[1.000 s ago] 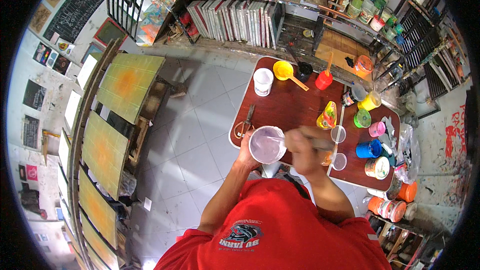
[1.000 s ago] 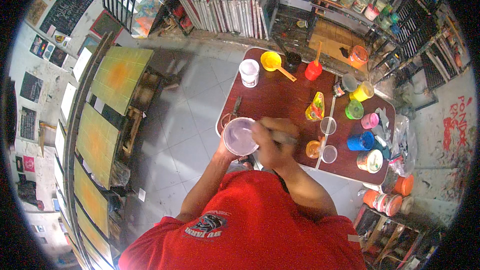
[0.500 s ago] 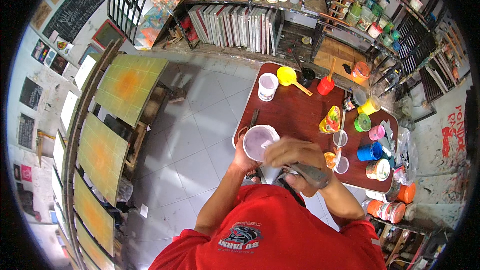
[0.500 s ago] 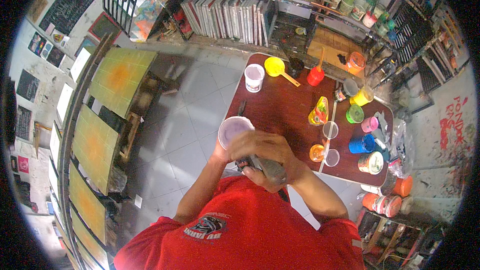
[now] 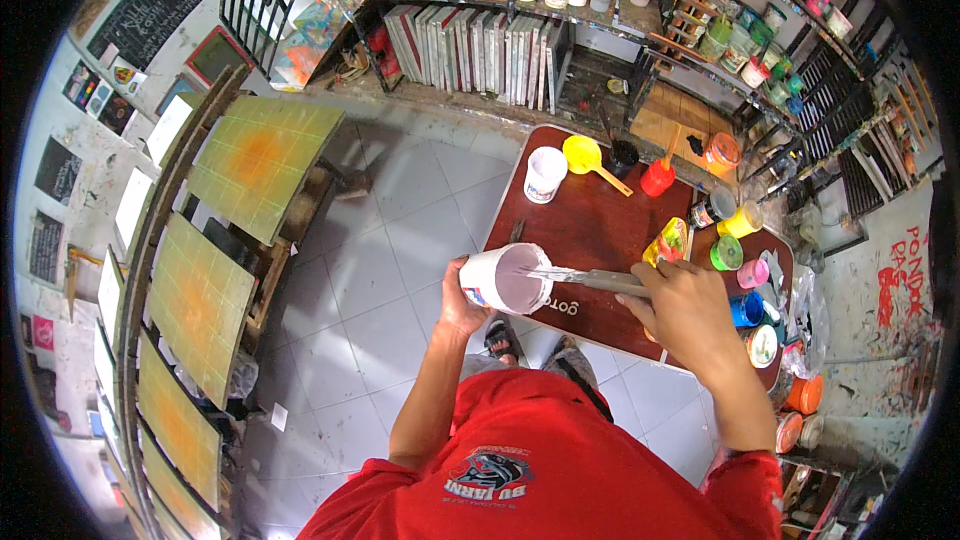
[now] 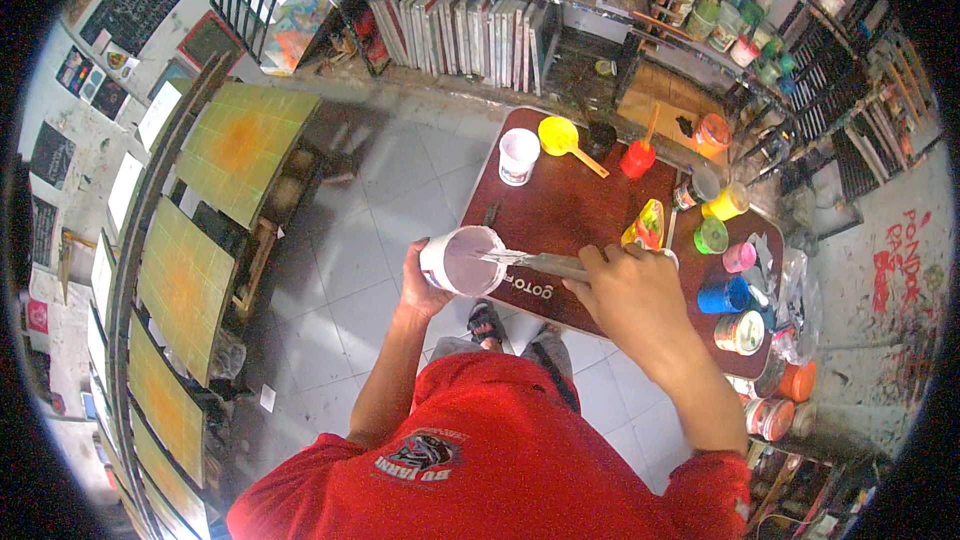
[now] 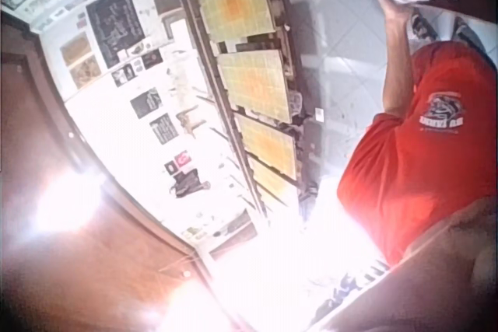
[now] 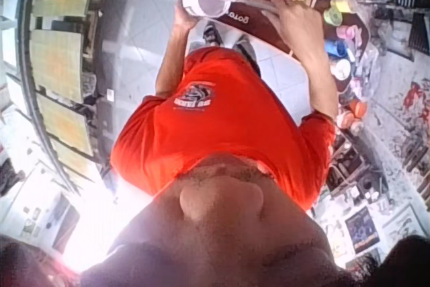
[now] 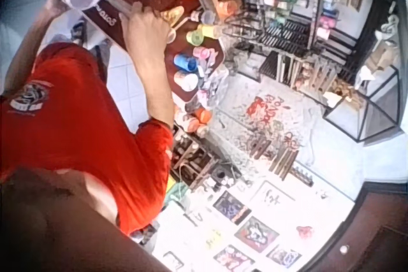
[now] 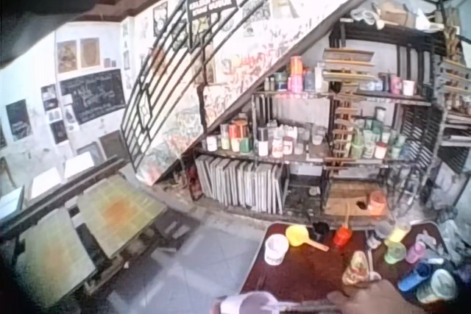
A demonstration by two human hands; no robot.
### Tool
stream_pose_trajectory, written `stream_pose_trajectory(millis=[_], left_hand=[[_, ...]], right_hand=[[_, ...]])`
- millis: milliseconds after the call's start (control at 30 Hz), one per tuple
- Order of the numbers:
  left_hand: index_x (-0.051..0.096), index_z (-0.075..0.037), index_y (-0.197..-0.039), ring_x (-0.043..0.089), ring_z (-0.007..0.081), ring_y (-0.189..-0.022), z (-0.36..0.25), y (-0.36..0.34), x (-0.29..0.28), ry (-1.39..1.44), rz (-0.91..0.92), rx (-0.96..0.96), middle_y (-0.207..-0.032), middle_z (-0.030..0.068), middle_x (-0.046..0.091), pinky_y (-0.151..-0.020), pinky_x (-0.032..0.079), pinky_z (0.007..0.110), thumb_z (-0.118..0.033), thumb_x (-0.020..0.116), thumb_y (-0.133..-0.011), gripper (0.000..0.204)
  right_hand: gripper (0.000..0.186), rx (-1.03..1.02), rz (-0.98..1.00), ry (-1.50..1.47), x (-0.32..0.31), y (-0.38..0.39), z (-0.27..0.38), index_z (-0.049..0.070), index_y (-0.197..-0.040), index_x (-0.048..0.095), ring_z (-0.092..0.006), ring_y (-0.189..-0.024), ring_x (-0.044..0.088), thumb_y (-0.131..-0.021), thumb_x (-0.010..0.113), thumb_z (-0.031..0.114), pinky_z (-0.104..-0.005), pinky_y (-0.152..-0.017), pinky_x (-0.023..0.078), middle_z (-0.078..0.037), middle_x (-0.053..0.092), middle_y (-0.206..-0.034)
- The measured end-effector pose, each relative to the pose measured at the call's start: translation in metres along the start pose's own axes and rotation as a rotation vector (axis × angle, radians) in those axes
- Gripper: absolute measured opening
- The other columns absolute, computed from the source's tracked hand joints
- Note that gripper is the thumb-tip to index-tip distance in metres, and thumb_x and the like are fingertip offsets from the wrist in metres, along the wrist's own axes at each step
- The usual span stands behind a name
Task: The person mixes white ink in a plastic cup using a metal spatula, scraping the sides and stirring the contents before adding a small amount of green ink and stirring again.
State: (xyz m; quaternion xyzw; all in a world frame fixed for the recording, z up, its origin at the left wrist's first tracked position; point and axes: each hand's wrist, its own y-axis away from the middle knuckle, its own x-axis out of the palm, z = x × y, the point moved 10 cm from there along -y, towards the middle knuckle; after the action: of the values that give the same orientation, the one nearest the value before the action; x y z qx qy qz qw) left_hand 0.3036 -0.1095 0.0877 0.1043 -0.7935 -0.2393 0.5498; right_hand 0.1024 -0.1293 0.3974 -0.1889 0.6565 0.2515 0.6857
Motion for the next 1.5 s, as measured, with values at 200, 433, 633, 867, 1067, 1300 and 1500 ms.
stream_pose_trajectory(millis=[200,433,633,867,1067,1300,1500], left_hand=[[0.060,-0.010,-0.124,0.062,0.0294,-0.110,0.000,0.000,-0.006,-0.143,-0.002,0.020,-0.119,0.0082,0.065,-0.093,0.049,0.049,-0.052,0.042,-0.088,0.058],[0.061,-0.006,-0.121,0.069,0.0252,-0.087,0.010,0.005,-0.021,0.004,-0.027,0.024,-0.105,0.0078,0.069,-0.065,0.058,0.038,-0.053,0.039,-0.089,0.061],[0.056,-0.007,-0.128,0.064,0.0295,-0.107,0.017,0.001,-0.017,0.089,0.022,0.004,-0.121,0.0111,0.064,-0.084,0.057,0.044,-0.052,0.038,-0.091,0.061],[0.049,-0.007,-0.136,0.051,0.0364,-0.126,0.019,-0.003,0.013,0.193,0.107,-0.011,-0.136,0.0156,0.053,-0.104,0.044,0.054,-0.044,0.031,-0.096,0.058],[0.048,-0.007,-0.137,0.051,0.0380,-0.125,0.012,-0.008,-0.004,0.279,0.067,0.015,-0.136,0.0154,0.052,-0.104,0.043,0.057,-0.042,0.028,-0.095,0.058],[0.052,-0.007,-0.134,0.053,0.0352,-0.124,0.008,-0.005,-0.004,0.185,-0.028,0.055,-0.133,0.0136,0.056,-0.103,0.045,0.053,-0.041,0.027,-0.095,0.057],[0.053,-0.015,-0.133,0.057,0.0314,-0.119,0.018,-0.017,-0.021,0.111,0.051,0.026,-0.131,0.0096,0.058,-0.092,0.052,0.052,-0.053,0.028,-0.095,0.059]], right_hand=[[0.036,-0.127,0.206,-0.039,0.062,-0.021,0.017,0.003,-0.099,0.065,-0.0369,-0.079,0.069,-0.092,0.059,0.038,-0.0498,-0.069,0.053,-0.021,0.069,-0.084],[0.034,-0.235,0.287,0.090,0.008,-0.012,0.037,0.001,-0.101,0.064,-0.0352,-0.077,0.068,-0.092,0.058,0.033,-0.0457,-0.067,0.054,-0.016,0.068,-0.087],[0.036,-0.250,0.221,0.046,0.011,-0.008,0.036,0.001,-0.105,0.063,-0.0344,-0.076,0.068,-0.093,0.058,0.035,-0.0465,-0.067,0.054,-0.016,0.067,-0.087],[0.043,-0.160,0.208,0.024,0.053,0.000,0.019,0.002,-0.119,0.060,-0.0355,-0.073,0.067,-0.097,0.051,0.038,-0.0468,-0.065,0.053,-0.018,0.067,-0.086],[0.040,-0.163,0.261,0.040,0.051,0.010,0.007,0.003,-0.113,0.061,-0.0354,-0.071,0.068,-0.097,0.051,0.039,-0.0474,-0.064,0.053,-0.018,0.067,-0.082],[0.037,-0.152,0.321,0.060,0.054,0.024,-0.008,0.004,-0.104,0.060,-0.0363,-0.073,0.068,-0.097,0.052,0.039,-0.0469,-0.064,0.054,-0.017,0.067,-0.081],[0.037,-0.131,0.404,0.102,0.042,0.034,-0.013,0.006,-0.105,0.060,-0.0364,-0.076,0.068,-0.097,0.051,0.040,-0.0477,-0.065,0.054,-0.018,0.069,-0.086]])
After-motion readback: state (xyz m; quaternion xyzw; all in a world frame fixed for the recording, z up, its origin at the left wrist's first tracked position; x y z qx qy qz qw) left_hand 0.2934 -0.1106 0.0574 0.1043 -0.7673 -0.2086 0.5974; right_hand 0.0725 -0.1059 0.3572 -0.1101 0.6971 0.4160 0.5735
